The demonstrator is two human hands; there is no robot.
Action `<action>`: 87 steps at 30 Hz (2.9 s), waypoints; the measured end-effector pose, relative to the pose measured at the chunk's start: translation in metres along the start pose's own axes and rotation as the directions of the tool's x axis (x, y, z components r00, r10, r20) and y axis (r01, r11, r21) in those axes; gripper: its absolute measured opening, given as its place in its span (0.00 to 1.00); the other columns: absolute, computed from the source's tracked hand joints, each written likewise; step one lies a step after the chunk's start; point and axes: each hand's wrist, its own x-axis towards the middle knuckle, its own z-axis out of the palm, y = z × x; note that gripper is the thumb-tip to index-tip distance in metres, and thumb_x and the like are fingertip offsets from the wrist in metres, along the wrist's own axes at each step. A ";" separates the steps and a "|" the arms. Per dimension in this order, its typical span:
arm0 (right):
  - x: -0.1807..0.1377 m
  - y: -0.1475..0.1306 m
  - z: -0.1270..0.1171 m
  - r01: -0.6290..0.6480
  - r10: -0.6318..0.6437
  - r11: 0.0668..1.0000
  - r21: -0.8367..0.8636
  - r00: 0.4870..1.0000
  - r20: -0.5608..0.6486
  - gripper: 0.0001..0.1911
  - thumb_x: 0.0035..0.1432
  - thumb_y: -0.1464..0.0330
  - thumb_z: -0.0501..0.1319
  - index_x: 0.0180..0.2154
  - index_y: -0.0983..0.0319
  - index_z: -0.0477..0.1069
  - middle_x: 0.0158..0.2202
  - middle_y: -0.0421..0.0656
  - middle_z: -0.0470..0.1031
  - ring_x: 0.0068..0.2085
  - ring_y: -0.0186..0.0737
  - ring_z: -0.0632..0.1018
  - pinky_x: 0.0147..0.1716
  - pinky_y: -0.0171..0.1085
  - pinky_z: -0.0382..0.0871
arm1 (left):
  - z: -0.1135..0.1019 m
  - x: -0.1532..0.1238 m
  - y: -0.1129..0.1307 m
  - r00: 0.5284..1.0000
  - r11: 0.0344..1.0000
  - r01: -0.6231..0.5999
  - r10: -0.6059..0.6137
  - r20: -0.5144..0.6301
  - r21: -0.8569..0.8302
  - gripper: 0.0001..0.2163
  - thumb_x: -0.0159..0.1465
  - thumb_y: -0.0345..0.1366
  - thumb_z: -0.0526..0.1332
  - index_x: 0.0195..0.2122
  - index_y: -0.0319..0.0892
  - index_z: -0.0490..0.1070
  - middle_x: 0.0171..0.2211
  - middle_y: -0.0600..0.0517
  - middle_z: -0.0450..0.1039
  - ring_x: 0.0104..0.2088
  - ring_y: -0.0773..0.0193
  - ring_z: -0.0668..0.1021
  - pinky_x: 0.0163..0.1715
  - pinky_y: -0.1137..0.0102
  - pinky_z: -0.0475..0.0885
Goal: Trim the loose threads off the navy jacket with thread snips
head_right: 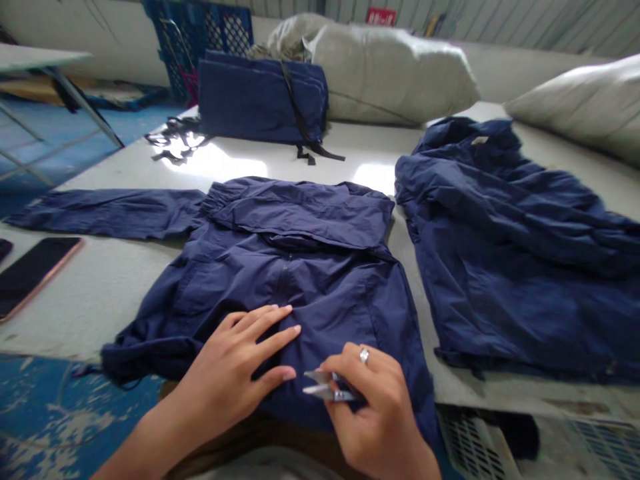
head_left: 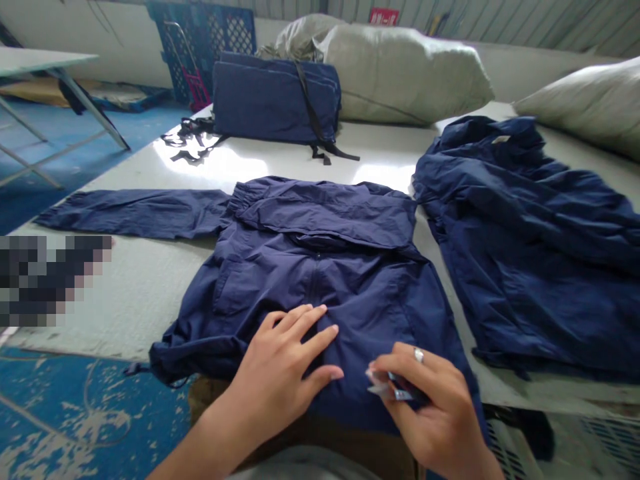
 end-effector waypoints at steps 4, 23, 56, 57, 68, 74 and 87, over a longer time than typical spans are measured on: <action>-0.001 0.020 -0.008 -0.171 0.169 0.985 -0.019 0.981 -0.097 0.05 0.63 0.72 0.63 0.35 0.56 0.74 0.28 0.38 0.79 0.27 0.35 0.78 0.28 0.33 0.69 | -0.010 0.009 -0.018 0.996 0.994 0.055 -0.061 0.060 0.092 0.20 0.67 0.49 0.67 0.60 0.56 0.77 0.69 0.48 0.70 0.65 0.43 0.74 0.59 0.45 0.69; 0.003 0.030 0.001 -0.235 0.243 0.966 0.112 0.968 -0.063 0.05 0.65 0.73 0.63 0.36 0.58 0.74 0.29 0.36 0.75 0.29 0.32 0.76 0.31 0.31 0.69 | -0.019 0.027 -0.031 0.952 0.992 -0.123 0.122 -0.279 0.014 0.16 0.67 0.20 0.57 0.48 0.44 0.79 0.52 0.46 0.81 0.55 0.54 0.79 0.64 0.51 0.69; -0.004 0.004 0.007 -0.068 0.072 0.996 0.058 0.996 -0.060 0.15 0.60 0.79 0.62 0.47 0.59 0.75 0.32 0.42 0.78 0.30 0.37 0.78 0.31 0.35 0.73 | 0.017 0.034 -0.005 0.975 0.921 -0.195 0.145 -0.168 -0.338 0.02 0.65 0.32 0.71 0.37 0.43 0.80 0.39 0.52 0.82 0.45 0.57 0.77 0.50 0.59 0.67; -0.003 0.003 0.008 -0.068 0.070 0.995 0.071 0.997 -0.039 0.17 0.60 0.79 0.62 0.49 0.60 0.75 0.33 0.42 0.78 0.31 0.37 0.79 0.32 0.36 0.74 | 0.016 0.034 -0.005 0.974 0.913 -0.203 0.150 -0.172 -0.354 0.02 0.66 0.33 0.70 0.36 0.42 0.80 0.39 0.52 0.82 0.44 0.58 0.77 0.50 0.59 0.66; 0.014 0.005 0.022 -0.245 0.256 0.905 0.347 0.967 0.014 0.07 0.64 0.75 0.62 0.35 0.59 0.76 0.32 0.40 0.77 0.33 0.35 0.79 0.33 0.32 0.73 | 0.007 0.034 0.000 0.978 0.754 -0.162 0.037 -0.205 -0.636 0.14 0.66 0.44 0.70 0.28 0.41 0.77 0.31 0.54 0.80 0.32 0.67 0.79 0.56 0.61 0.63; 0.016 0.002 0.028 -0.311 0.359 0.840 0.445 0.933 -0.024 0.07 0.66 0.70 0.65 0.32 0.59 0.77 0.30 0.41 0.77 0.31 0.37 0.79 0.30 0.33 0.71 | -0.001 0.029 -0.002 0.993 0.641 -0.103 0.018 -0.120 -0.761 0.06 0.65 0.38 0.71 0.34 0.42 0.79 0.37 0.49 0.82 0.38 0.61 0.81 0.54 0.60 0.70; 0.020 -0.006 0.036 -0.426 0.515 0.798 0.426 0.849 -0.116 0.13 0.64 0.65 0.69 0.29 0.59 0.69 0.27 0.36 0.65 0.26 0.31 0.68 0.25 0.31 0.63 | 0.014 0.032 0.004 0.962 0.282 -0.030 -0.252 -0.104 -0.959 0.06 0.59 0.41 0.76 0.33 0.46 0.85 0.36 0.49 0.88 0.48 0.50 0.86 0.64 0.48 0.69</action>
